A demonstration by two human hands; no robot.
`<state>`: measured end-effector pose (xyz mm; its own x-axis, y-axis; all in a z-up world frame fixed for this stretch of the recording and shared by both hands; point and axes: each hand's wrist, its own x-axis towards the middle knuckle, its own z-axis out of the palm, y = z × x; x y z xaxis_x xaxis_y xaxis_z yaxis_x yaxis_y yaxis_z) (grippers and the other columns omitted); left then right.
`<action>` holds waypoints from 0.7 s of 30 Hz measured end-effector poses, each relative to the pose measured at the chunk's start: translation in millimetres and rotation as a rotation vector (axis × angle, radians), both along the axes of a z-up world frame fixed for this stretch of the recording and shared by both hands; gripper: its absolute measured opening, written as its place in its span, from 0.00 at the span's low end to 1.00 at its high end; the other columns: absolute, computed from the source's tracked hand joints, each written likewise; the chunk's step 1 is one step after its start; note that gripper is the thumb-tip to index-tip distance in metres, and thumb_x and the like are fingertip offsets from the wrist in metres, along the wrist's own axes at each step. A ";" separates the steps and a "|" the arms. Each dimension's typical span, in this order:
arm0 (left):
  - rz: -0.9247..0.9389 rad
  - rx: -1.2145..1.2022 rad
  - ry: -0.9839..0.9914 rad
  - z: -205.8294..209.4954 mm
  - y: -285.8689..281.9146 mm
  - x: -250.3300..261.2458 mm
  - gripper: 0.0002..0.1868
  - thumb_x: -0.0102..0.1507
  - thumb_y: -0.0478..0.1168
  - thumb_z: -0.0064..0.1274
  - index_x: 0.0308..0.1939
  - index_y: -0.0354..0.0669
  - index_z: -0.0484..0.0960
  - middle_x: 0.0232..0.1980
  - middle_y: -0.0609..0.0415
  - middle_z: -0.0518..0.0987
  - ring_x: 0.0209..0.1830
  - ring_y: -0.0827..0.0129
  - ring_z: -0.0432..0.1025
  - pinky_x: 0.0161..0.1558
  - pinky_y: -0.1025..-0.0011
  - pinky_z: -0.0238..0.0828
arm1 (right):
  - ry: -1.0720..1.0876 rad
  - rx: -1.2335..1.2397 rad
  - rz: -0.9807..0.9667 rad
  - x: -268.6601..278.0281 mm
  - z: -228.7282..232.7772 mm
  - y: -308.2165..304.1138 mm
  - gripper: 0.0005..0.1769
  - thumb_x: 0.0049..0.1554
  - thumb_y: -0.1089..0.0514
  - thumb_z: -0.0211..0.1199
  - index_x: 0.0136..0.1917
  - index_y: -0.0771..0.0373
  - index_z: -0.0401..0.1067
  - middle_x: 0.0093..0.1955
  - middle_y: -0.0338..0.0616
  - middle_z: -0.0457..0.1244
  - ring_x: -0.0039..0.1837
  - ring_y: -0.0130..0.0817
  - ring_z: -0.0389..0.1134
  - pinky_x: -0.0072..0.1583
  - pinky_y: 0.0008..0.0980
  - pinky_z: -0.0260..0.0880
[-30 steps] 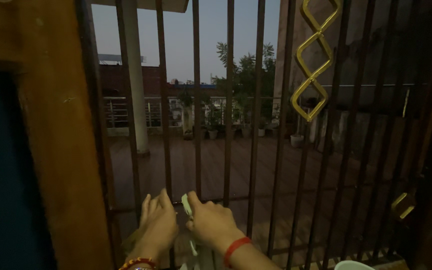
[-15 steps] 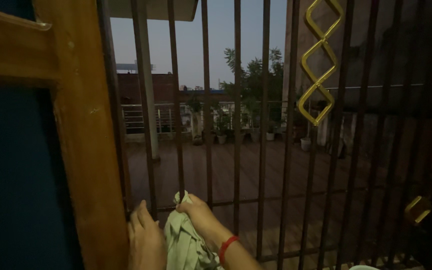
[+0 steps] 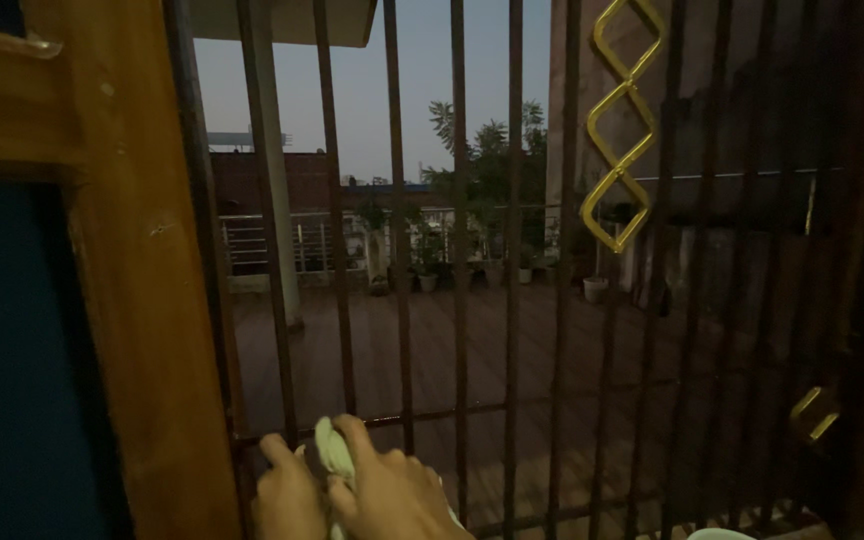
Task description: The person wipes the vertical bars and decorative elements of a metal window grille using a light green cloth. The person repeatedly dips the cloth into a white bucket of water and continues wiping different sections of the grille.
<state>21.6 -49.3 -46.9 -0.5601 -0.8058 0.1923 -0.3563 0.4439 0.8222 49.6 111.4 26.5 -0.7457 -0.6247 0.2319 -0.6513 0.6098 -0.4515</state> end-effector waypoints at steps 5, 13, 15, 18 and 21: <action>0.005 0.096 0.056 -40.2 -30.8 -28.5 0.21 0.75 0.50 0.39 0.66 0.42 0.70 0.42 0.36 0.86 0.39 0.53 0.82 0.43 0.54 0.80 | 0.153 -0.035 -0.032 -11.6 10.1 -35.7 0.38 0.60 0.50 0.57 0.78 0.59 0.50 0.41 0.59 0.69 0.44 0.57 0.74 0.49 0.53 0.75; -0.123 0.099 0.176 -77.3 -69.6 -57.9 0.25 0.71 0.50 0.38 0.64 0.37 0.72 0.43 0.41 0.84 0.40 0.58 0.82 0.43 0.62 0.80 | 0.242 -0.057 0.064 -36.4 -20.0 -53.3 0.30 0.60 0.49 0.57 0.75 0.52 0.62 0.40 0.55 0.71 0.43 0.54 0.73 0.48 0.53 0.71; -0.063 0.696 0.360 -53.3 -52.6 -43.7 0.31 0.77 0.55 0.35 0.60 0.30 0.83 0.42 0.39 0.85 0.43 0.54 0.80 0.46 0.59 0.74 | 0.452 0.070 -0.005 -45.0 -24.7 -48.5 0.28 0.60 0.54 0.56 0.73 0.57 0.63 0.41 0.53 0.71 0.41 0.50 0.74 0.43 0.48 0.74; -0.103 0.597 0.322 -27.3 -32.5 -19.9 0.29 0.77 0.53 0.33 0.62 0.35 0.82 0.42 0.31 0.83 0.45 0.43 0.77 0.46 0.44 0.76 | 0.601 0.115 -0.082 -47.4 -31.2 -54.4 0.20 0.58 0.53 0.59 0.62 0.61 0.68 0.40 0.47 0.71 0.40 0.46 0.75 0.40 0.43 0.75; -0.146 -0.231 -0.132 -15.6 -17.1 7.9 0.21 0.72 0.47 0.36 0.66 0.41 0.65 0.44 0.40 0.86 0.45 0.52 0.84 0.48 0.54 0.81 | 0.544 0.073 -0.108 -41.4 -24.6 -70.7 0.20 0.59 0.44 0.62 0.54 0.63 0.70 0.41 0.47 0.70 0.43 0.46 0.75 0.42 0.43 0.75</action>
